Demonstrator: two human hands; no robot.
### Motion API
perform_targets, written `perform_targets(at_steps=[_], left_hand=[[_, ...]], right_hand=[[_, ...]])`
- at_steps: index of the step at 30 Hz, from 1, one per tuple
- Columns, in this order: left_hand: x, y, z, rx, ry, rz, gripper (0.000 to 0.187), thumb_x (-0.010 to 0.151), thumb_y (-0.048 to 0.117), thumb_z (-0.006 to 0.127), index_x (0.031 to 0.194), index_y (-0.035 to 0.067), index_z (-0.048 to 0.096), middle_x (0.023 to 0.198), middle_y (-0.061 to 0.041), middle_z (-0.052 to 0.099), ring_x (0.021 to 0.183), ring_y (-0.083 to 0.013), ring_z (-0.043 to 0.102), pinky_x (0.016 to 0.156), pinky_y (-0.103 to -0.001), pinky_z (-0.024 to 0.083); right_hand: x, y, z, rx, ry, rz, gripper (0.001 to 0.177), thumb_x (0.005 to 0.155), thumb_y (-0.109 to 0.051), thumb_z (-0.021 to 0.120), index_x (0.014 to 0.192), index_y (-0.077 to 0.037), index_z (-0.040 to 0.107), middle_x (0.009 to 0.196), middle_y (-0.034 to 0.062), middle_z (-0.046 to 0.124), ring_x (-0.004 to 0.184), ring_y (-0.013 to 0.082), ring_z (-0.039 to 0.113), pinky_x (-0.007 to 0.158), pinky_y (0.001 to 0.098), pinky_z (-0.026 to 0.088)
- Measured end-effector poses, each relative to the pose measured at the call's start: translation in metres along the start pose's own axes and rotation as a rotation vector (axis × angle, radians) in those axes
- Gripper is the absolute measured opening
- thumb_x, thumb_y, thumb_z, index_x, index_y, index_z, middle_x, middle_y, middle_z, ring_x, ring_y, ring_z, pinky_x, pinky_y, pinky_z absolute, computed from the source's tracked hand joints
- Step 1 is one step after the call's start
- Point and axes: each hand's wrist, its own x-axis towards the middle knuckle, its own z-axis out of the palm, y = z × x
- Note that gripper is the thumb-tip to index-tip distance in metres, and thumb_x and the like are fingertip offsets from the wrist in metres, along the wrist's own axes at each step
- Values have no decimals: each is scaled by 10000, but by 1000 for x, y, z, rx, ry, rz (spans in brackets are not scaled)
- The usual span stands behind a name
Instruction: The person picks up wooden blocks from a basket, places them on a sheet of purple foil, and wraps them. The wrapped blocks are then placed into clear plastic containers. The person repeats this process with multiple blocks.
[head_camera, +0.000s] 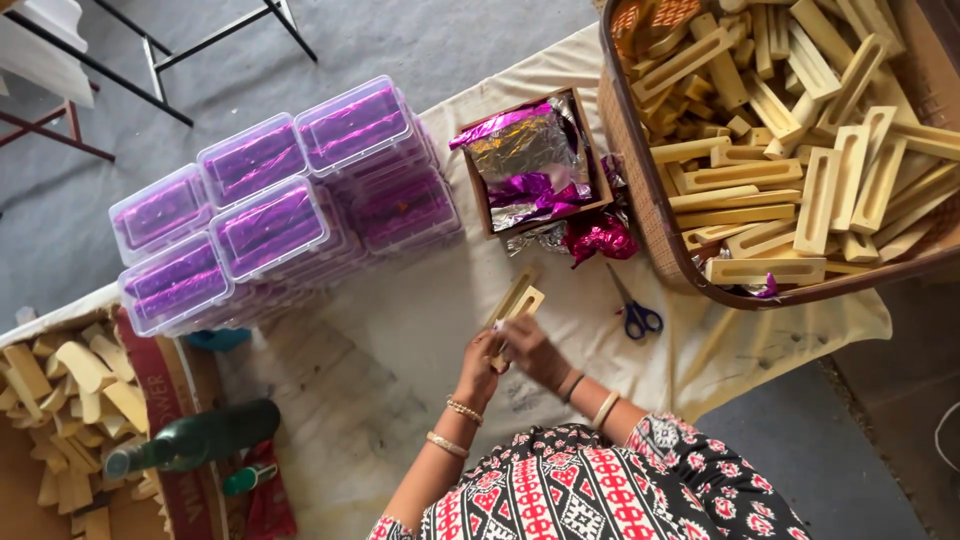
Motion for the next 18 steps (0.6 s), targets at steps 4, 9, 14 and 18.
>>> perform_targets(at_steps=[4, 9, 14, 18], left_hand=[[-10, 5, 9, -103, 1, 136, 374, 1087, 276, 636, 1322, 1, 728, 765, 15, 599, 533, -44, 506, 390, -170, 397], [-36, 38, 50, -20, 202, 46, 366, 1050, 266, 544, 1254, -8, 675, 907, -20, 720, 684, -69, 653, 582, -223, 526], [-45, 55, 63, 119, 124, 116, 384, 1066, 353, 587, 1238, 34, 712, 688, 14, 577, 479, -26, 488, 397, -167, 345], [-44, 53, 68, 149, 217, 16, 406, 1017, 392, 569, 1227, 62, 677, 732, -27, 651, 489, -66, 532, 397, -195, 347]], right_hand=[[-11, -20, 8, 38, -22, -40, 211, 817, -6, 669, 1023, -19, 630, 1107, 153, 618, 1059, 350, 583, 958, 428, 511], [3, -10, -5, -84, -159, -338, 133, 799, -93, 717, 917, -91, 656, 981, 61, 654, 1037, 277, 615, 941, 428, 514], [20, 27, -25, -131, -15, -139, 169, 838, -55, 699, 1004, -80, 720, 984, 73, 710, 995, 278, 617, 935, 431, 514], [8, 28, -18, -9, -20, 17, 185, 870, -13, 665, 1028, -81, 735, 1002, 86, 718, 1001, 313, 629, 902, 427, 521]])
